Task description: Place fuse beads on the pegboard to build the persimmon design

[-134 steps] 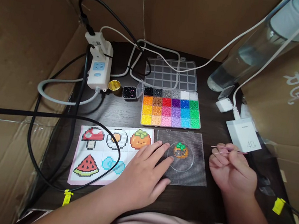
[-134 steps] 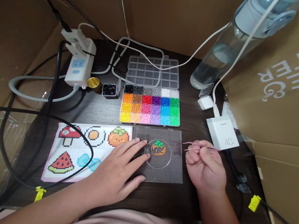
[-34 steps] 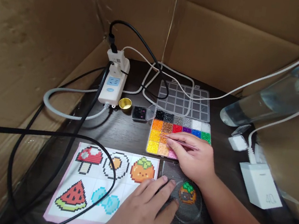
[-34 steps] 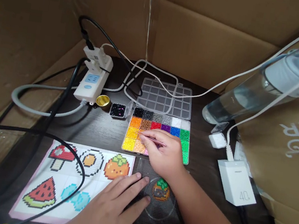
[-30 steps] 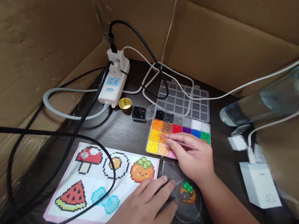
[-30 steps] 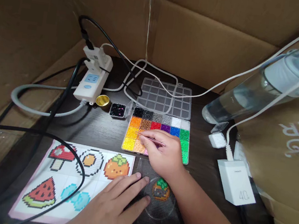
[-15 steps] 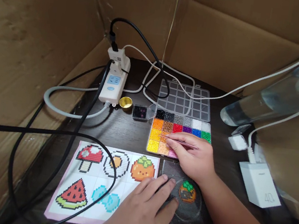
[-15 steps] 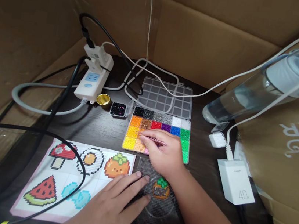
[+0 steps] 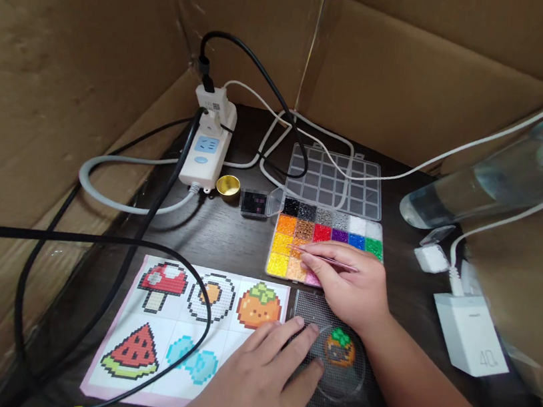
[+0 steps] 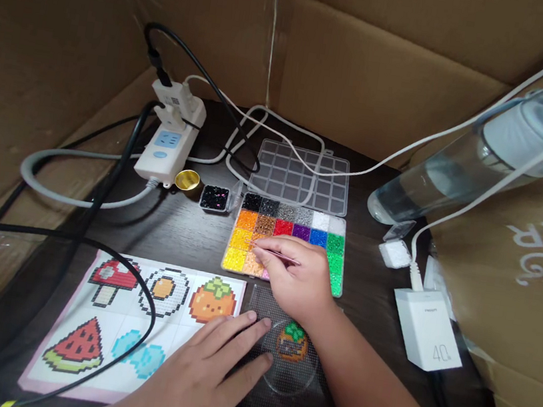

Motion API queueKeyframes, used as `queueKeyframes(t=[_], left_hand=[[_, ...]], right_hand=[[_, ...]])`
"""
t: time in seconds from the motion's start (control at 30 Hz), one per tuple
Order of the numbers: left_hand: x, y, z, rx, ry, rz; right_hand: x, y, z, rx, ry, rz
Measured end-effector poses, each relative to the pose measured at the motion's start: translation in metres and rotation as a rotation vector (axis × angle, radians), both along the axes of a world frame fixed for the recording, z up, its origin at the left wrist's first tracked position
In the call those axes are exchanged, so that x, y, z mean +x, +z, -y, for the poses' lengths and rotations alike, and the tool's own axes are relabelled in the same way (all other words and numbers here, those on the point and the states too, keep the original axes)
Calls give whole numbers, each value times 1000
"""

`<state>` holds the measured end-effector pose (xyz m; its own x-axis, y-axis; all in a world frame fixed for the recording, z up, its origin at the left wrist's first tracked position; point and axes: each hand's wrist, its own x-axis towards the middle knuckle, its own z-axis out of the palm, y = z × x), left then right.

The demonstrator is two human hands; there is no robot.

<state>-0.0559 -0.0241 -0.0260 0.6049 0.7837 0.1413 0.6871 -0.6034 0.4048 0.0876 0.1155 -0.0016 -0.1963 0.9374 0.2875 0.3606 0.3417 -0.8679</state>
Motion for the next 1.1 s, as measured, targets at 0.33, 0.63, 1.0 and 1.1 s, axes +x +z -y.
queueKeyframes(t=[0.33, 0.63, 1.0, 1.1], left_hand=[[1, 1, 0, -6, 3, -2], [0, 3, 0, -31, 3, 12], [0, 6, 1, -65, -2, 14], [0, 6, 1, -70, 6, 14]], right_hand=[[2, 0, -1, 18, 38, -3], [2, 1, 0, -23, 42, -5], [2, 0, 0, -81, 16, -14], [3, -1, 1, -79, 17, -39]])
